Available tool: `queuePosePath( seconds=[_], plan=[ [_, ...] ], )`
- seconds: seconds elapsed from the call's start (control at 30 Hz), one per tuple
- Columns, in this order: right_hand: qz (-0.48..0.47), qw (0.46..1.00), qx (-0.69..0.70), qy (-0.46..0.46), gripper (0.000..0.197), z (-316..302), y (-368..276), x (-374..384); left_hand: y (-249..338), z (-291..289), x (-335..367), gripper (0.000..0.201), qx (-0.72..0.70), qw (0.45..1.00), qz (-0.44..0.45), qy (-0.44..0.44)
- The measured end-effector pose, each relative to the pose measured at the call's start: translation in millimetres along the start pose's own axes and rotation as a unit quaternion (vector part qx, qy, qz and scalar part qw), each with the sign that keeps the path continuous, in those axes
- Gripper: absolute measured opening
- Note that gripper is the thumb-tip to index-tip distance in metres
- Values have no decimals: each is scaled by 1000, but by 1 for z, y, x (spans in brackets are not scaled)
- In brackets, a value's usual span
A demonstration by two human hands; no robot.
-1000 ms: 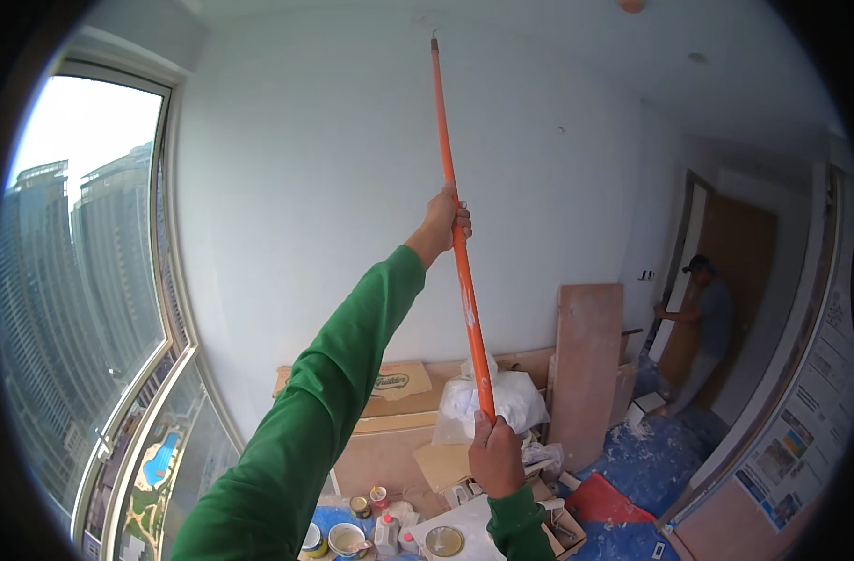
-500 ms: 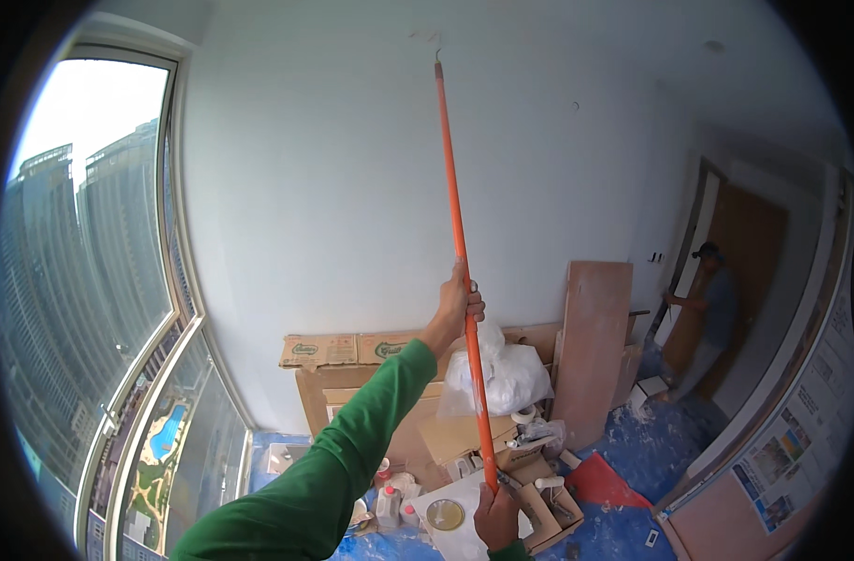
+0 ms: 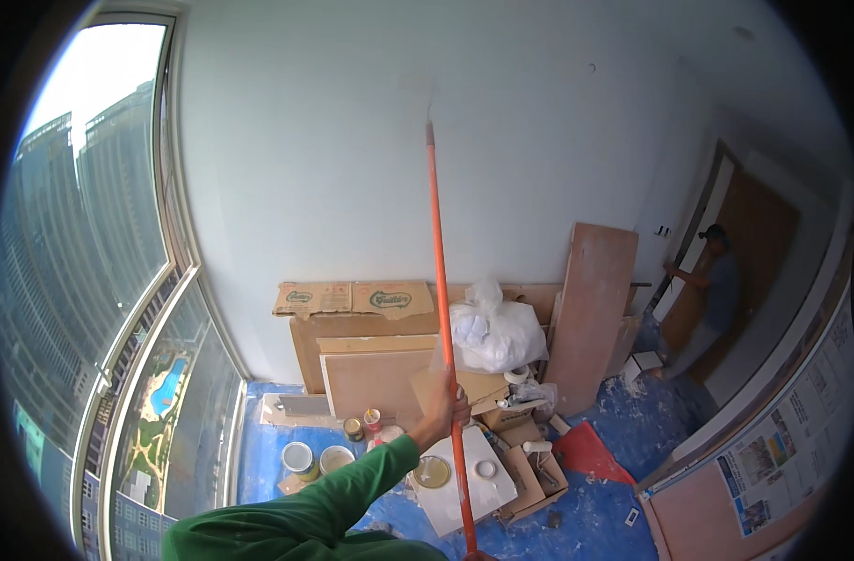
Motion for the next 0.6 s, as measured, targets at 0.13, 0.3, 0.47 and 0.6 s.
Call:
queuePosePath(
  seconds=[0.13,0.3,0.47,0.6],
  plan=[
    [-76,987,-118,78,35,-4,15,-27,-34,-11,-13,61,-5,1000,-19,15],
    [-54,986,-110,109,36,-15,25,-42,-47,5,-34,60,11,999,-17,37],
    [-52,992,-55,101,34,-8,16,-36,-41,-6,-20,60,1,999,-16,29],
    [-84,987,-78,109,33,-6,34,-14,-29,-7,-9,60,3,1000,0,4]
  ],
)
Point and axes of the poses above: each hand's wrist, its own x-axis towards the middle knuckle, its own z-axis out of the palm, y = z × x, the point moved 1 cm from there along x, towards the middle knuckle, and after that the axes turned 8 degrees about -z, right-handed, at the moved point
